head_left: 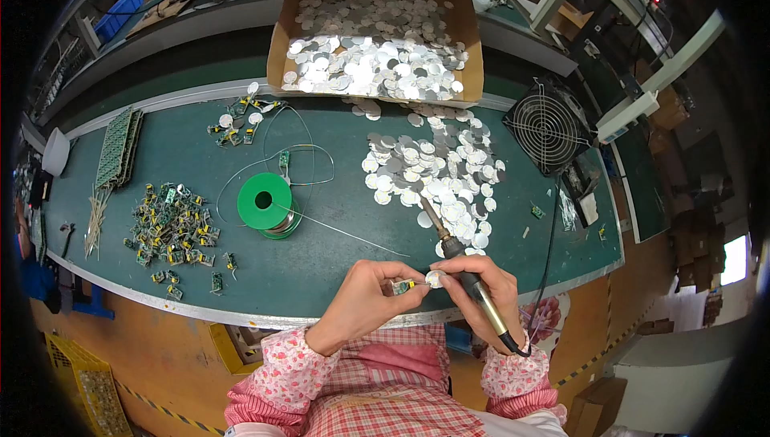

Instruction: The person solders small electronic components onto circular plates using a soldering iron and solder wire.

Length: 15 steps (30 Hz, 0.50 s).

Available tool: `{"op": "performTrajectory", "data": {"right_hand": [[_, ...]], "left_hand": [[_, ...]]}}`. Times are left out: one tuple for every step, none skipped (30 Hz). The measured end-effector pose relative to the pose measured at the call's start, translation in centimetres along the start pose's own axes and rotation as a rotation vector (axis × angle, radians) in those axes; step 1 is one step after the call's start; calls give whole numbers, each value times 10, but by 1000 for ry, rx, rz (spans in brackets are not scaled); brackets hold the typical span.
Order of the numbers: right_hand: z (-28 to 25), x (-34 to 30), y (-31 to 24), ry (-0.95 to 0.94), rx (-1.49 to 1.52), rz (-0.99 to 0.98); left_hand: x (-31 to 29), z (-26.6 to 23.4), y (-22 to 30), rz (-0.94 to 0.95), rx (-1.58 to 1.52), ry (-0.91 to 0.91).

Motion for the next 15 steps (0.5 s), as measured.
{"op": "performTrajectory", "data": {"right_hand": [[0, 1, 0, -1, 0, 2], [1, 1, 0, -2, 0, 4], [1, 2, -2, -4, -3, 2], [0, 3, -4, 20, -33, -2], [0, 3, -6, 44, -62, -5], [0, 3, -8, 40, -64, -8], [-6, 2, -11, 127, -67, -11], [-11, -1, -13, 214, -70, -14], [-15, -6, -14, 217, -95, -33], [-22, -15, -14, 234, -183, -34], [-26, -21, -18, 264, -170, -68], [-29, -26, -24, 294, -157, -101], [-29, -31, -27, 290, -159, -104], [-30, -36, -26, 289, -36, -60], [-30, -38, -23, 287, 87, -15]], "left_hand": [[0, 0, 0, -2, -7, -2], [0, -1, 0, 0, -9, 0], [0, -1, 0, 1, -28, 4], [1, -2, -1, 2, -46, 10], [2, -3, -1, 4, -49, 13], [2, -6, -3, -17, -70, 50], [2, -9, -4, -36, -91, 89], [2, -11, -2, -33, -95, 95], [2, -14, -2, -82, -129, 127], [2, -16, -3, -130, -163, 155], [1, -18, -4, -124, -168, 164], [-1, -20, -8, -118, -211, 190], [0, -20, -11, -114, -255, 210], [1, -20, -9, -112, -259, 212], [0, -20, -5, -128, -306, 217]]}}
Point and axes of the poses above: each hand's wrist, its own x-axis towards the middle knuckle, its own z-axis out of the palm, y = z × x, the point moved 6 cm from there along x, towards the middle knuckle, and after that the axes turned 2 degrees about -z, right-handed, at the moved point
